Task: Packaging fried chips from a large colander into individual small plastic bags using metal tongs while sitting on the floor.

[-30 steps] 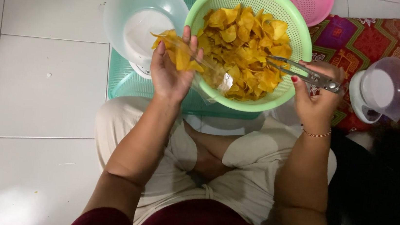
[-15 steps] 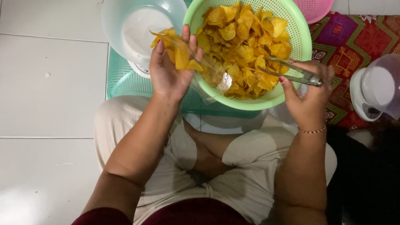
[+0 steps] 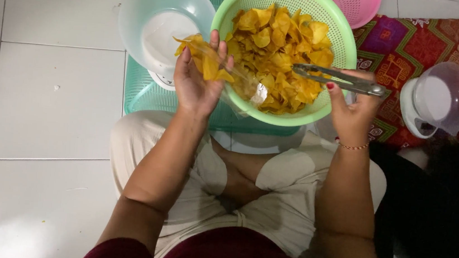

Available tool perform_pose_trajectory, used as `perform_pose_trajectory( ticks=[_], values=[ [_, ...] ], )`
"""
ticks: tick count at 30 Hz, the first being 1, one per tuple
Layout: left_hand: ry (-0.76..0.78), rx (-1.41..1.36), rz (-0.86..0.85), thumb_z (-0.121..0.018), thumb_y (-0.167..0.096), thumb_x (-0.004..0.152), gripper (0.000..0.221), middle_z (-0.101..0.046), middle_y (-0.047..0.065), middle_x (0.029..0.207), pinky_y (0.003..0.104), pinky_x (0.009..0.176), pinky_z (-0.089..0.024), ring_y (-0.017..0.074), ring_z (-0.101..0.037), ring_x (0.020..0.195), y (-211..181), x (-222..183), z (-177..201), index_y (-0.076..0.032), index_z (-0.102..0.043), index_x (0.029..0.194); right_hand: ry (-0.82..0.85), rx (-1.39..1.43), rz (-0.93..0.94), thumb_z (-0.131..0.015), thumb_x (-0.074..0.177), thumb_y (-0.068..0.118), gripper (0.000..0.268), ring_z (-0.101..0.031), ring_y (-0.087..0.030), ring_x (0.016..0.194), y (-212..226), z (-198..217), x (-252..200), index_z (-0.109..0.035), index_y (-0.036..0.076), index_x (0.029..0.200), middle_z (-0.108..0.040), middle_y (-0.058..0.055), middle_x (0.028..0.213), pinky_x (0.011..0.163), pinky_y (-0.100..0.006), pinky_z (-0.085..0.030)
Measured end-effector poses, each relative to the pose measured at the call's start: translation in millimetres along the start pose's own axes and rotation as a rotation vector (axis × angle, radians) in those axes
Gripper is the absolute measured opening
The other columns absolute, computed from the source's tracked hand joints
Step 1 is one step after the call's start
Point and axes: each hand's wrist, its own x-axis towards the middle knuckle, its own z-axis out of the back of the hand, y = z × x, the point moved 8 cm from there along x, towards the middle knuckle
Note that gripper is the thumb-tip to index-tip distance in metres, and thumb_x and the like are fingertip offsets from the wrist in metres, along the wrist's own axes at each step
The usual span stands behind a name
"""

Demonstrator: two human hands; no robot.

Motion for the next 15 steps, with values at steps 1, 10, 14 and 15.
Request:
perform_pose_trajectory(
  ticks=[1,10,14,15],
  values=[
    [0.000,0.002,0.005,-0.048,-0.029,0.089,0.040,-0.052,0.010,0.125,0.038,0.092,-0.045,0.0224,-0.055,0.108,2,1,0,-0.012,-0.041,0.125,-0.004,-0.001,-0.003,-0.065,0.085,-0.011,0.026,-0.059,-0.026,0.089,-1,6,-3,-0.049,-0.007,0.104,-0.059,-0.020,0.101,0.083,-0.035,-0.049],
    [0.114,-0.016,0.131,-0.052,-0.030,0.089,0.030,-0.052,0.007,0.126,0.042,0.098,-0.040,0.0200,-0.051,0.116,16,-9,-22,-0.014,-0.052,0.115,-0.179,0.852,0.066,-0.064,0.085,0.028,0.030,-0.055,-0.010,0.103,71,35,-49,-0.048,0.026,0.110,-0.060,0.007,0.101,0.111,-0.038,-0.040],
    [0.200,-0.100,0.210,-0.050,-0.028,0.093,0.033,-0.053,0.009,0.125,0.043,0.096,-0.046,0.0208,-0.055,0.113,21,-40,-43,-0.011,-0.047,0.122,-0.185,0.547,0.181,-0.061,0.084,0.026,0.029,-0.054,-0.010,0.100,117,16,-76,-0.041,0.024,0.104,-0.058,0.004,0.098,0.119,-0.042,-0.031],
    [0.215,-0.105,0.228,-0.049,-0.027,0.094,0.036,-0.051,0.010,0.127,0.044,0.097,-0.047,0.0211,-0.054,0.113,21,-50,-50,-0.011,-0.044,0.126,-0.159,0.485,0.309,-0.062,0.080,0.016,0.032,-0.055,-0.010,0.101,131,11,-81,-0.042,0.024,0.104,-0.059,0.003,0.100,0.118,-0.042,-0.029]
  ],
)
